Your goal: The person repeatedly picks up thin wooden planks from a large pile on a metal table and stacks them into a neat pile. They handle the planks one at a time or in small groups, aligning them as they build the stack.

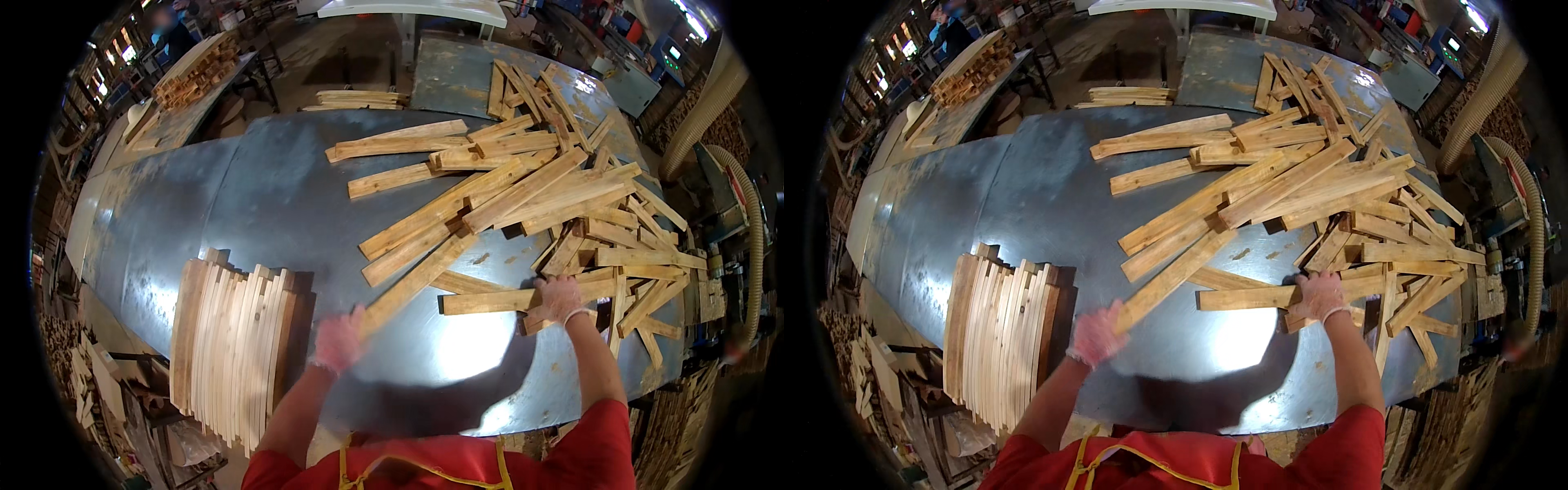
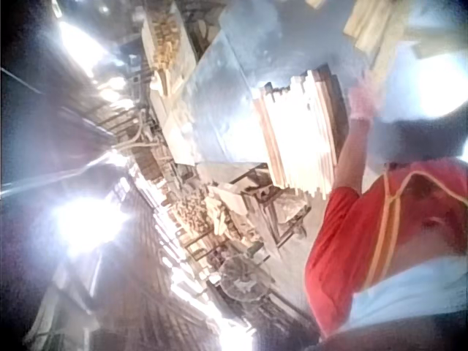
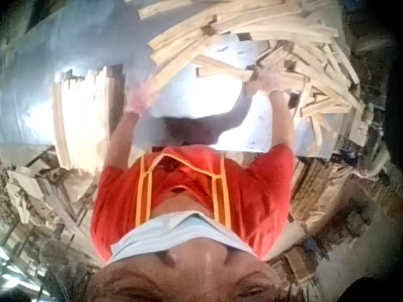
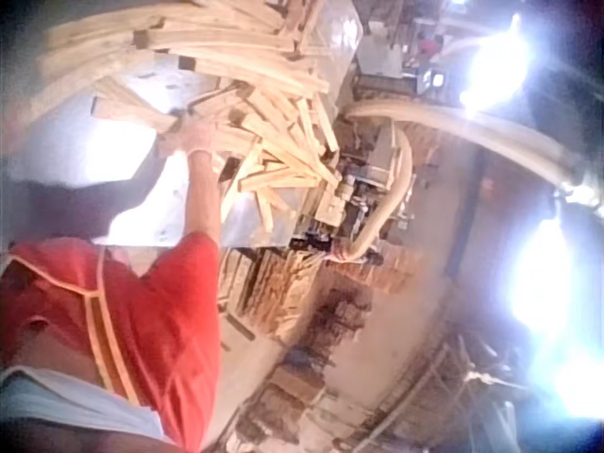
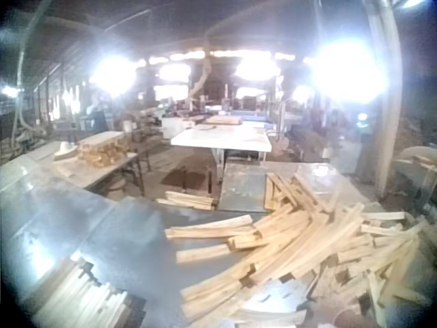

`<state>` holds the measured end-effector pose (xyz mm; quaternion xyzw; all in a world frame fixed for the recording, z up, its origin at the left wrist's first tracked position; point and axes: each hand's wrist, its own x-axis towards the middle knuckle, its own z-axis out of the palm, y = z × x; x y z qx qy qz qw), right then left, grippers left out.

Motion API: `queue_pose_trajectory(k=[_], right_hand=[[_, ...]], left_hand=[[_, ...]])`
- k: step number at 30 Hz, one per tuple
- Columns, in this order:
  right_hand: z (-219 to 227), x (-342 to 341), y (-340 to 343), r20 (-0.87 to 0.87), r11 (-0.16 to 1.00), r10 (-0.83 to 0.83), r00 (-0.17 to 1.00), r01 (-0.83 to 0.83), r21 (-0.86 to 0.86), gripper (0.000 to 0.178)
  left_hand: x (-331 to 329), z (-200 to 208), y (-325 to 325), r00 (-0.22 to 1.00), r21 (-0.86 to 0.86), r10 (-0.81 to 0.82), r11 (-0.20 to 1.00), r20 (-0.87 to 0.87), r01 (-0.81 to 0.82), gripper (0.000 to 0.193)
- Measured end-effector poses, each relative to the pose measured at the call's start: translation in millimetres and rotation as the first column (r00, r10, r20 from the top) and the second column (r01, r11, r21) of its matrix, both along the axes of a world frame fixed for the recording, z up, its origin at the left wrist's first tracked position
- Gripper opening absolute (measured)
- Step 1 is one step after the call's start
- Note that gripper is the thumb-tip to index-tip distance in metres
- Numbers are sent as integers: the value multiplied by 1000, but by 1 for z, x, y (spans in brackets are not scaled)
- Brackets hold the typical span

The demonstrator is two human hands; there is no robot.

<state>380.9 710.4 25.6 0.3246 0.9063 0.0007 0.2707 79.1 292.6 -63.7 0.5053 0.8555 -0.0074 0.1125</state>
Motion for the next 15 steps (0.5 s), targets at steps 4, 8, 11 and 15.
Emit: queue_pose_trajectory(k=[4,8,11,15], right_hand=[[-29,15,-41,-113,997,-65,992,59,-51,82],[-2,-32,-132,-359,884,-329,873,152,-442,75],[-8,-80,-210,-373,619,-614,696,130,-775,64],[-103,-137,-305,-31,30,-920,390,-8,-1000,52]], left_hand=[[64,36,-70,821,36,263,945,506,-325,61],[89,41,-165,758,62,379,875,531,-481,38],[87,40,-233,891,289,358,853,279,-434,32],[82,9,-311,870,337,486,835,-80,-435,51]])
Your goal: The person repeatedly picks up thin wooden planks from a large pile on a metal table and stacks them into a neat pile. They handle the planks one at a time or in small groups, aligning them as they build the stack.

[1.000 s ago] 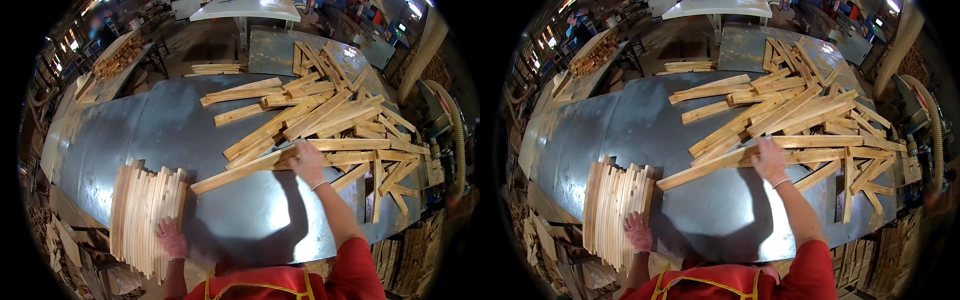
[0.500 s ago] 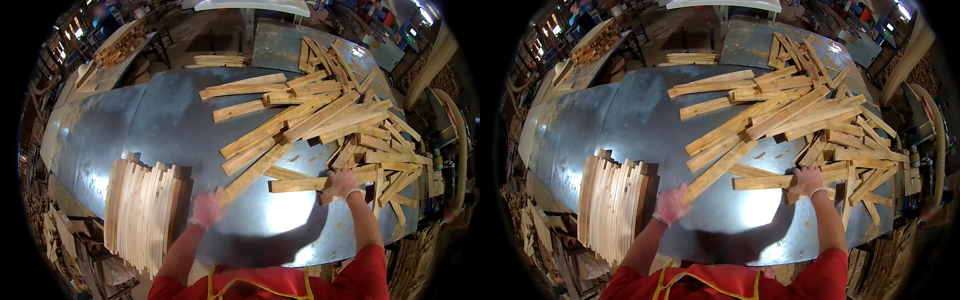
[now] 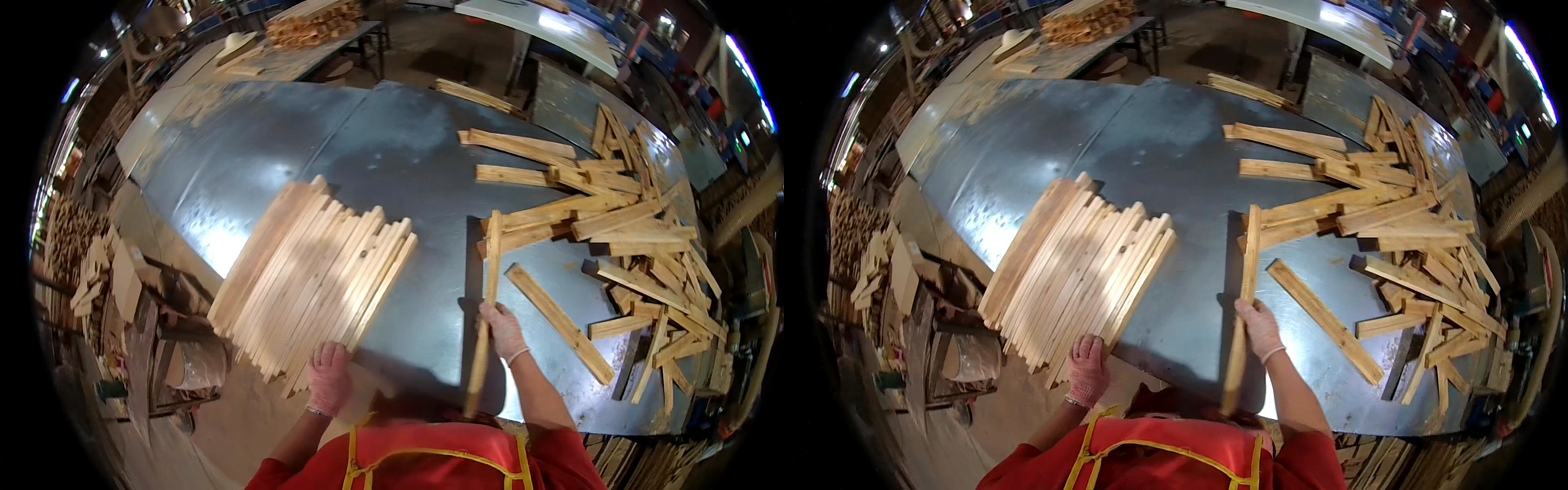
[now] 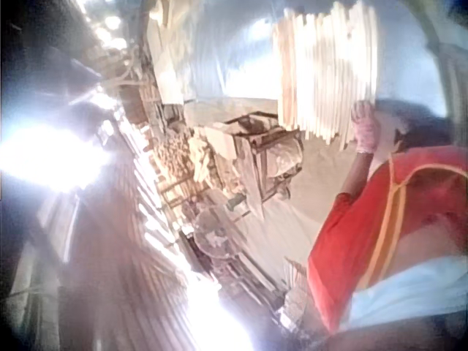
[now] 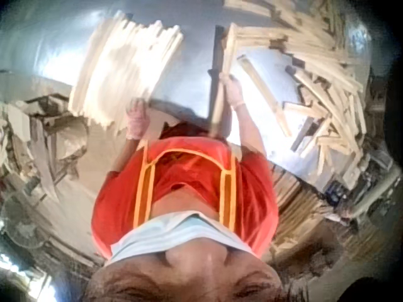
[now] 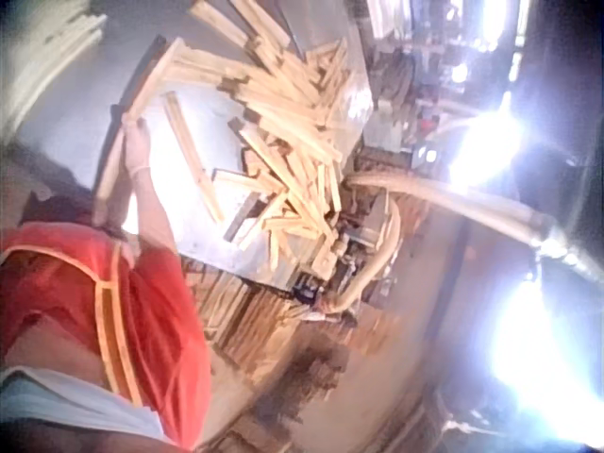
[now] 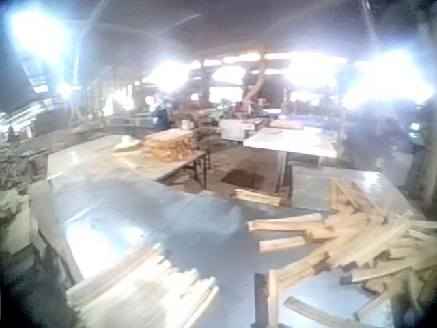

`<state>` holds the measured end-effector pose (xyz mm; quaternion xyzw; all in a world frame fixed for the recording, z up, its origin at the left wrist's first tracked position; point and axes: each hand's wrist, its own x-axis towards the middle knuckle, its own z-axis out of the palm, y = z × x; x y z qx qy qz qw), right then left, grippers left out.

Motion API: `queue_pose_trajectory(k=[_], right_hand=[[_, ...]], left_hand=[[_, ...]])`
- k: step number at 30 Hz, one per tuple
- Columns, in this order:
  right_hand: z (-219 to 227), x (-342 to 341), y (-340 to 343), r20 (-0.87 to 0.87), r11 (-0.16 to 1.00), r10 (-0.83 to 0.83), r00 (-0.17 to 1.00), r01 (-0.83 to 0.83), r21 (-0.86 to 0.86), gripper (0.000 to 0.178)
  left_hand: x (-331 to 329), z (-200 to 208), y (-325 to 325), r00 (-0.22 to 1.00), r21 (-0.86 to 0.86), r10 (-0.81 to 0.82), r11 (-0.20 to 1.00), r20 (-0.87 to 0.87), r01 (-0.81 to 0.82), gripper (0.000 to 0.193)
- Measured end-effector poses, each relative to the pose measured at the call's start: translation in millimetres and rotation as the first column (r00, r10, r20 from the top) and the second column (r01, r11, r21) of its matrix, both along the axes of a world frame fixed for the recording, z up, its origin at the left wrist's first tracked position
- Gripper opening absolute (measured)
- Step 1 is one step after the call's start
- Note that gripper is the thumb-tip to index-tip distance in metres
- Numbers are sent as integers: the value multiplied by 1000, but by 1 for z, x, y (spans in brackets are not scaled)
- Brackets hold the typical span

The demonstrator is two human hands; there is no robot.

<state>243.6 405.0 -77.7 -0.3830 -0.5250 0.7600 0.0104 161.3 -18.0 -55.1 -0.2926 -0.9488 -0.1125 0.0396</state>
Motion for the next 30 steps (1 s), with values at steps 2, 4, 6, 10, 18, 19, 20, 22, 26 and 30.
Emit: queue_pose_trajectory(k=[2,4,6,10,18,19,20,22,26,30], right_hand=[[-16,-31,-46,-46,991,-53,997,47,-121,54],[-29,-55,-88,9,996,58,998,-58,74,68],[-53,-78,-115,137,964,240,961,-252,82,76],[-11,-105,-150,67,671,700,711,-686,282,49],[11,-55,68,-23,817,-173,985,156,556,32],[10,-42,114,-108,840,-373,921,385,382,32],[10,-29,159,-179,773,-578,796,604,193,33],[39,-25,225,-147,657,-752,643,749,-85,37],[52,-61,297,-132,473,-880,457,811,-345,51],[-2,-72,351,-338,419,-897,285,792,-444,60]], left_hand=[[-5,-15,-18,1000,-51,23,998,-14,-23,59],[-6,-19,-20,1000,-37,-2,999,11,2,66],[-16,-2,12,991,62,-117,992,59,113,73],[-30,35,60,959,-134,-55,986,278,95,74],[-21,-9,52,993,-161,-70,985,-96,54,67],[-21,-12,57,992,-173,-62,984,-108,42,68],[-22,-17,56,998,-178,-47,983,-38,40,71],[-19,-32,40,999,-250,-12,968,-53,-2,84],[-13,-40,35,994,-293,4,955,-113,-37,89],[-35,-57,44,980,-318,-83,948,-183,21,88]])
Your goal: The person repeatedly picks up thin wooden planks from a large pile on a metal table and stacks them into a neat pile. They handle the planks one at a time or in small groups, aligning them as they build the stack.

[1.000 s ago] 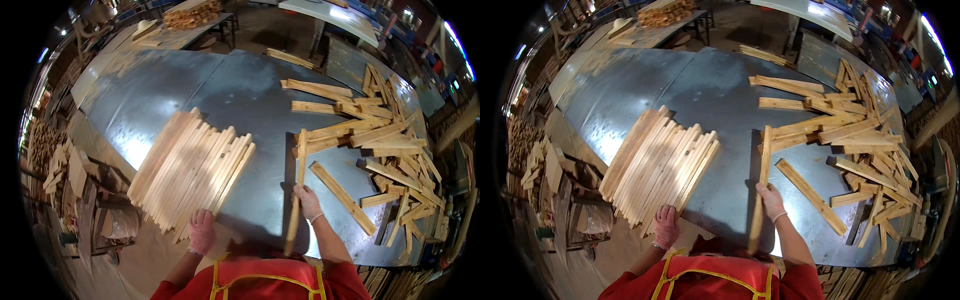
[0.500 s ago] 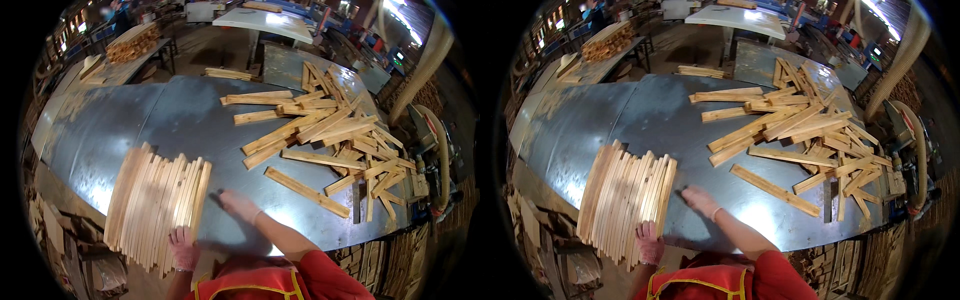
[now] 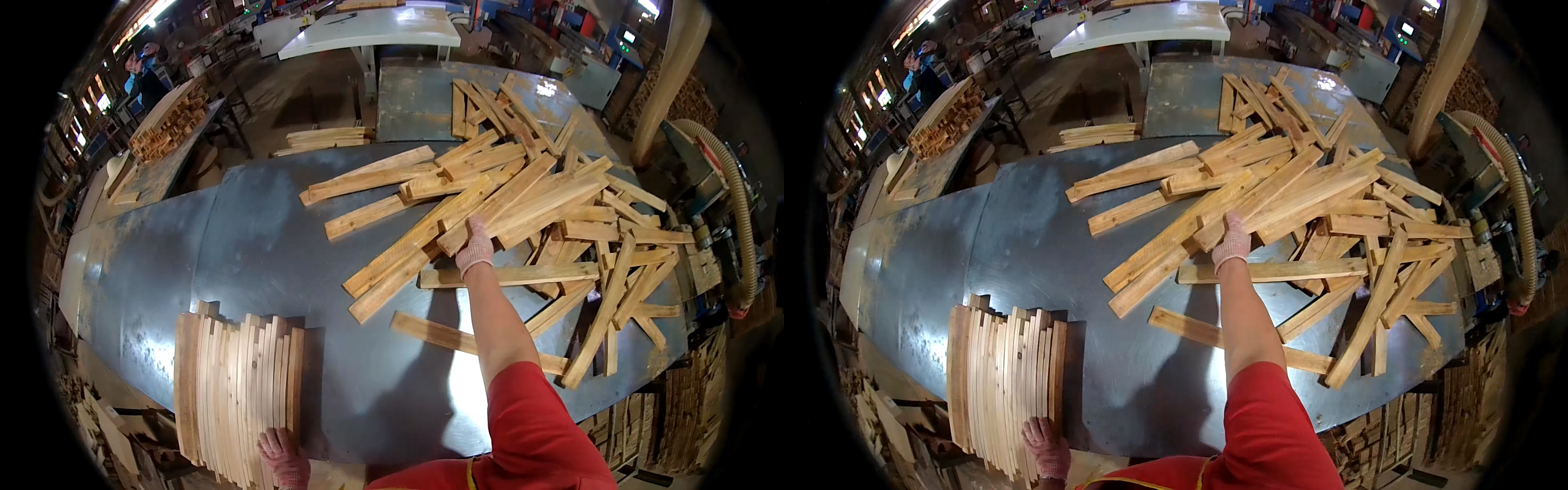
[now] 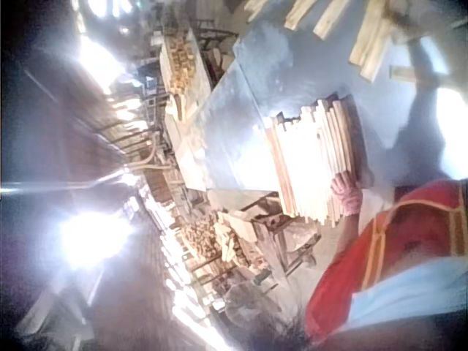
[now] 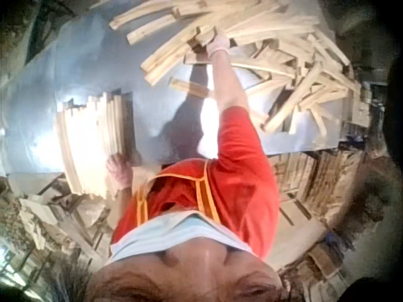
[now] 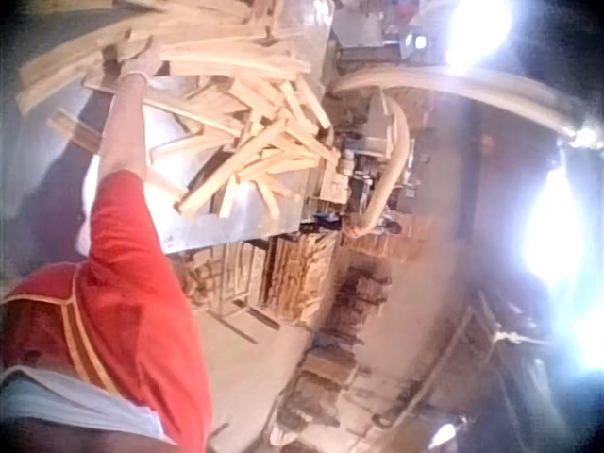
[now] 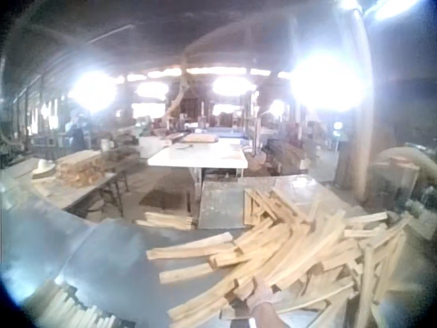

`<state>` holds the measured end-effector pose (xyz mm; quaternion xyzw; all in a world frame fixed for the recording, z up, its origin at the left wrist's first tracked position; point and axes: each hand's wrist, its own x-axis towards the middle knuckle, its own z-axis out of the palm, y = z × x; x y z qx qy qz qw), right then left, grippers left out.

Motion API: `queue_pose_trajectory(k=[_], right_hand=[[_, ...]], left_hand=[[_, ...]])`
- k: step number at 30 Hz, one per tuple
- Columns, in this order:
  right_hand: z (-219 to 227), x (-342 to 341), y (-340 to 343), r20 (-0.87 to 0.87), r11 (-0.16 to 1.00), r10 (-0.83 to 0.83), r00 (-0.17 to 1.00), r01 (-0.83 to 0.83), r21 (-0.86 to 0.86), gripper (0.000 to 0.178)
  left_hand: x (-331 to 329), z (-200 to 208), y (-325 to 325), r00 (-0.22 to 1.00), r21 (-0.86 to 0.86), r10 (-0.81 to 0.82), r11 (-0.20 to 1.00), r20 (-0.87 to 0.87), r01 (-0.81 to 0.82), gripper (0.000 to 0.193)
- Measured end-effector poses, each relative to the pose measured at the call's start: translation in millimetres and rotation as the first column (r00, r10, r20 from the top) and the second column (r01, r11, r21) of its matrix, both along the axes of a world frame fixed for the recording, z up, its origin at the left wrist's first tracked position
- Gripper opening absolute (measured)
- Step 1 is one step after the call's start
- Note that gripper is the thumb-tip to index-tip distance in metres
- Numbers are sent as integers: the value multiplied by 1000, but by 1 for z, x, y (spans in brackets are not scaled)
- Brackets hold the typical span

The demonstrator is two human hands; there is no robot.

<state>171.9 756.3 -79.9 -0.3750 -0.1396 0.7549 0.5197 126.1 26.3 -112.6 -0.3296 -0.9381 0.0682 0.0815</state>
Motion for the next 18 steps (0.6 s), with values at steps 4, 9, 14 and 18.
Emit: queue_pose_trajectory(k=[4,9,14,18], right_hand=[[9,3,-77,-88,982,189,978,-190,-11,48],[-10,114,-237,241,725,643,727,-679,115,44],[35,176,-398,-96,387,903,419,-889,-244,56],[61,177,-447,-117,252,953,281,-944,-216,53]], left_hand=[[21,26,-8,975,-45,153,988,161,-148,85],[16,34,19,967,-5,90,996,238,-91,85],[56,70,121,15,268,-379,627,925,-731,61],[67,77,135,-347,49,-401,711,848,-702,56]])
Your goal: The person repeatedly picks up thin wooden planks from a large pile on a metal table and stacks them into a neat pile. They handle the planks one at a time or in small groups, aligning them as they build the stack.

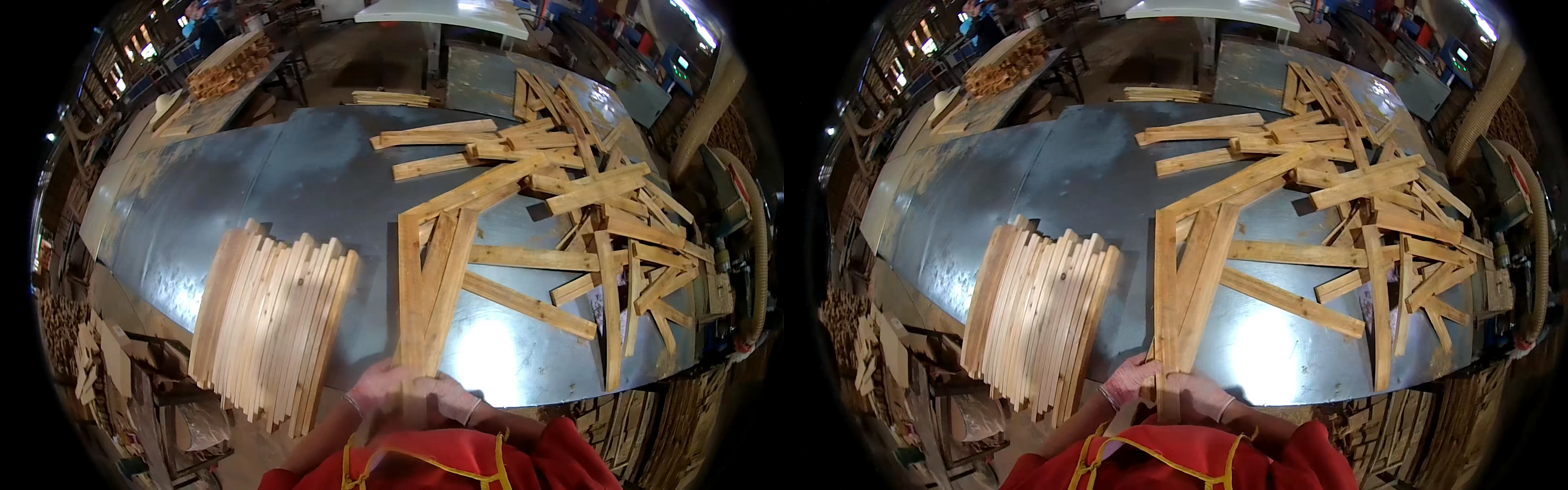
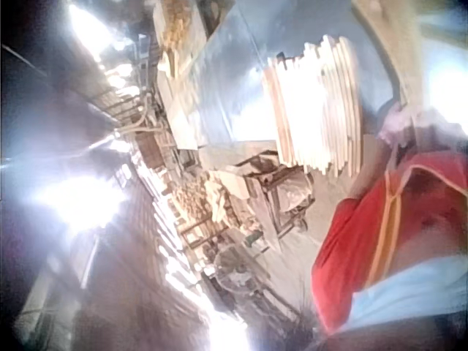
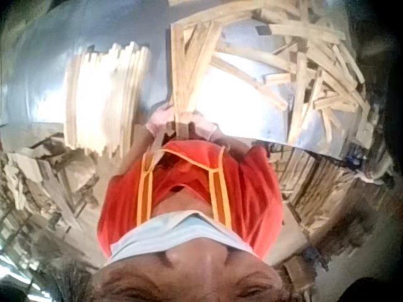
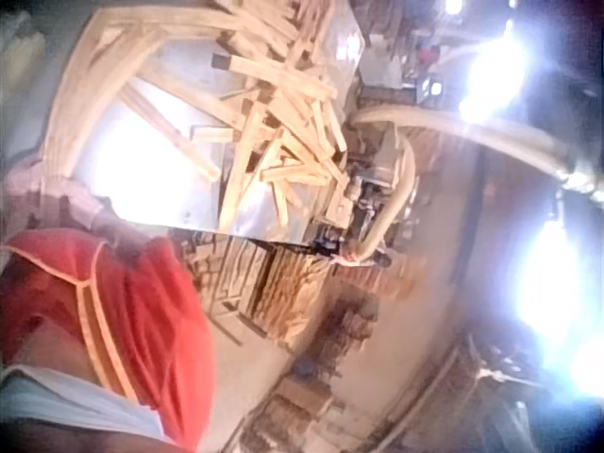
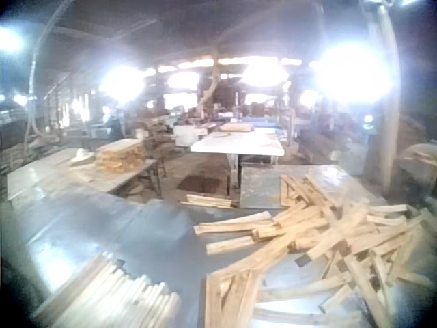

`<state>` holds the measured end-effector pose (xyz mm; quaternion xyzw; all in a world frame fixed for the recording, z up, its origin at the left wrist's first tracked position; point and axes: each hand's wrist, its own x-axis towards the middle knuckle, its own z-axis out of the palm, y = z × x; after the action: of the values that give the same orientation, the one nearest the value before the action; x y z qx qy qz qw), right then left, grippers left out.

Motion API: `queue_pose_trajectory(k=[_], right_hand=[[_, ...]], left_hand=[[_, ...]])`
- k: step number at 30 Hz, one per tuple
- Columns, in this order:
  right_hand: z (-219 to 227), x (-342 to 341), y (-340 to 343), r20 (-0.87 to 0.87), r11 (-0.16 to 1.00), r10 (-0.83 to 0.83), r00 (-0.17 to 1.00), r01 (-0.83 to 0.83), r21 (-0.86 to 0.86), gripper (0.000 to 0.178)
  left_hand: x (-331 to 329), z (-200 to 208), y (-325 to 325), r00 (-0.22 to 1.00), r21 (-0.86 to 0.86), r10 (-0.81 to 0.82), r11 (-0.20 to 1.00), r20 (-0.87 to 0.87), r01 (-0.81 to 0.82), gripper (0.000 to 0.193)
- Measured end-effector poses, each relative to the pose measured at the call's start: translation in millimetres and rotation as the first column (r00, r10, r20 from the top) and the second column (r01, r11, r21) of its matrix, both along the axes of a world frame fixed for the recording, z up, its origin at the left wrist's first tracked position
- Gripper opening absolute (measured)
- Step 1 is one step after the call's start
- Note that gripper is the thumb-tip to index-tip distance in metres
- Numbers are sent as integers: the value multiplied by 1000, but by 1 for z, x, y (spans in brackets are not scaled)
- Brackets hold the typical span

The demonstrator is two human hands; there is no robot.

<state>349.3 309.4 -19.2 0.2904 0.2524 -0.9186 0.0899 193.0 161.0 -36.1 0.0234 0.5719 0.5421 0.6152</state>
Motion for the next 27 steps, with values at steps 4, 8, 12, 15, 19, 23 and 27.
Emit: queue_pose_trajectory(k=[4,8,12,15,19,23,27], right_hand=[[-9,-10,-33,-150,993,-90,985,100,65,53],[-25,-16,-74,-157,983,-47,986,74,166,52],[-2,-28,-103,167,695,311,936,-344,631,57],[13,-45,-118,340,396,530,777,-581,711,74],[-45,-59,-138,311,28,717,624,-471,881,73],[-48,-77,-122,258,-73,836,484,-369,927,64],[19,-108,-24,175,17,881,438,-400,916,57]], left_hand=[[6,17,-54,990,47,127,990,61,-130,49],[13,2,-110,891,-63,129,983,-436,-173,46],[33,-32,-165,540,-360,-208,913,-815,-191,42],[27,-1,-171,510,-483,-402,875,-760,-32,33],[-12,75,-140,384,-657,-700,708,-602,261,41],[-24,33,-123,308,-501,-428,838,-850,-218,65],[-10,8,-87,35,-571,-591,759,-806,-313,81]])
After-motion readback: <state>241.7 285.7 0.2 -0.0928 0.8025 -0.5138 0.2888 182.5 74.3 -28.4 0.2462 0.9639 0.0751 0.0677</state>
